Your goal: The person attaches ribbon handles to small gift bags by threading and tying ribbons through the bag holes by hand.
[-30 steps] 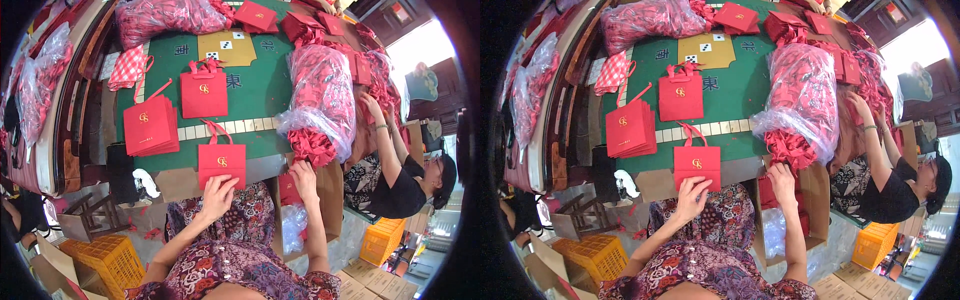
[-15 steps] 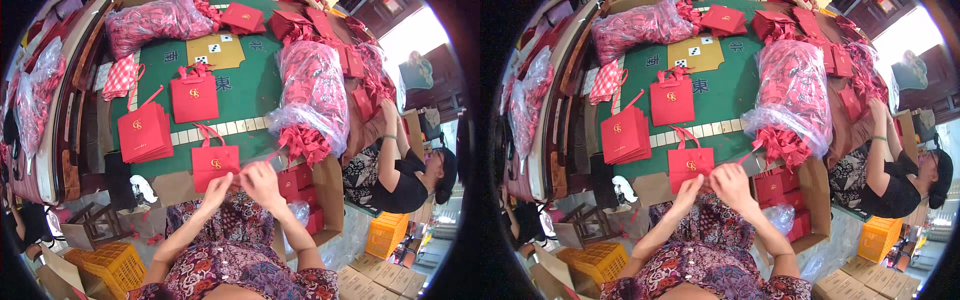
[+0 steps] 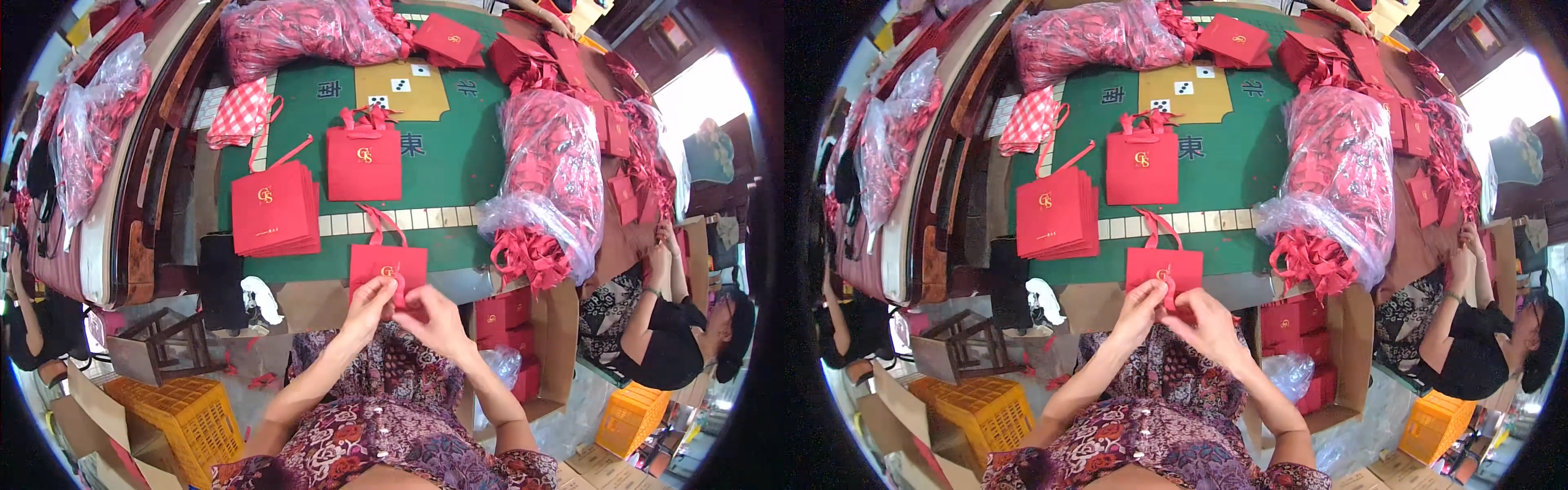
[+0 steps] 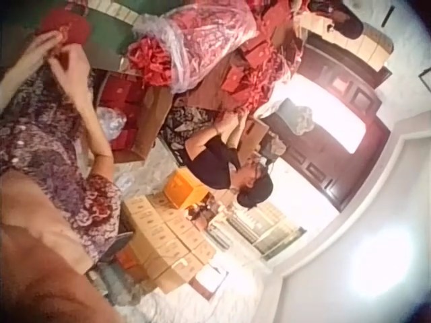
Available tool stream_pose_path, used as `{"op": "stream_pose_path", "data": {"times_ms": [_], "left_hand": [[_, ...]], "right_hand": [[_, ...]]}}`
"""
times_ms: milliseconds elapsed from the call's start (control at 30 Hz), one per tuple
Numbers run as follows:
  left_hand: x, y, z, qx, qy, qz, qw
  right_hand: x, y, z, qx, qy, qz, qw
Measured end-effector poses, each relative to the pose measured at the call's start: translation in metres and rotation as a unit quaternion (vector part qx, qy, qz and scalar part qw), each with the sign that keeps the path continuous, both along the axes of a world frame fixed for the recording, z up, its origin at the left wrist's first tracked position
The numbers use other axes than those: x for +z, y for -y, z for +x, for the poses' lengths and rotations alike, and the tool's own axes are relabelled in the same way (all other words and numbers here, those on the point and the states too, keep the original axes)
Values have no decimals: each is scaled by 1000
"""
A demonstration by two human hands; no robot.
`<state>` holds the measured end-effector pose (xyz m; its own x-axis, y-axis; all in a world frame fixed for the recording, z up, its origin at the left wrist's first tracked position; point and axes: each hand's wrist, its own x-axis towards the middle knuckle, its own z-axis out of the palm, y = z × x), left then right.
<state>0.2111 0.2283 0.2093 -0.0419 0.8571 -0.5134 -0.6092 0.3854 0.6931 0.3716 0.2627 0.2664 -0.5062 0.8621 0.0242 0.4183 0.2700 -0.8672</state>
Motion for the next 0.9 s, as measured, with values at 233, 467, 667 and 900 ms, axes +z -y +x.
{"op": "stream_pose_path", "data": {"times_ms": [233, 467, 667, 900], "left_hand": [[1, 1, 22, -39, -206, 149, 966], [17, -27, -10, -77, -636, 255, 724], [12, -48, -17, -165, -743, 232, 605], [18, -55, -19, -175, -717, 240, 631]], "right_hand": [[-22, -11, -8, -155, -168, -149, 962], [-10, -30, 0, -140, 2, -55, 989], [-35, -42, -8, -166, 0, -43, 985], [-44, -45, -18, -166, 36, -51, 984]]}}
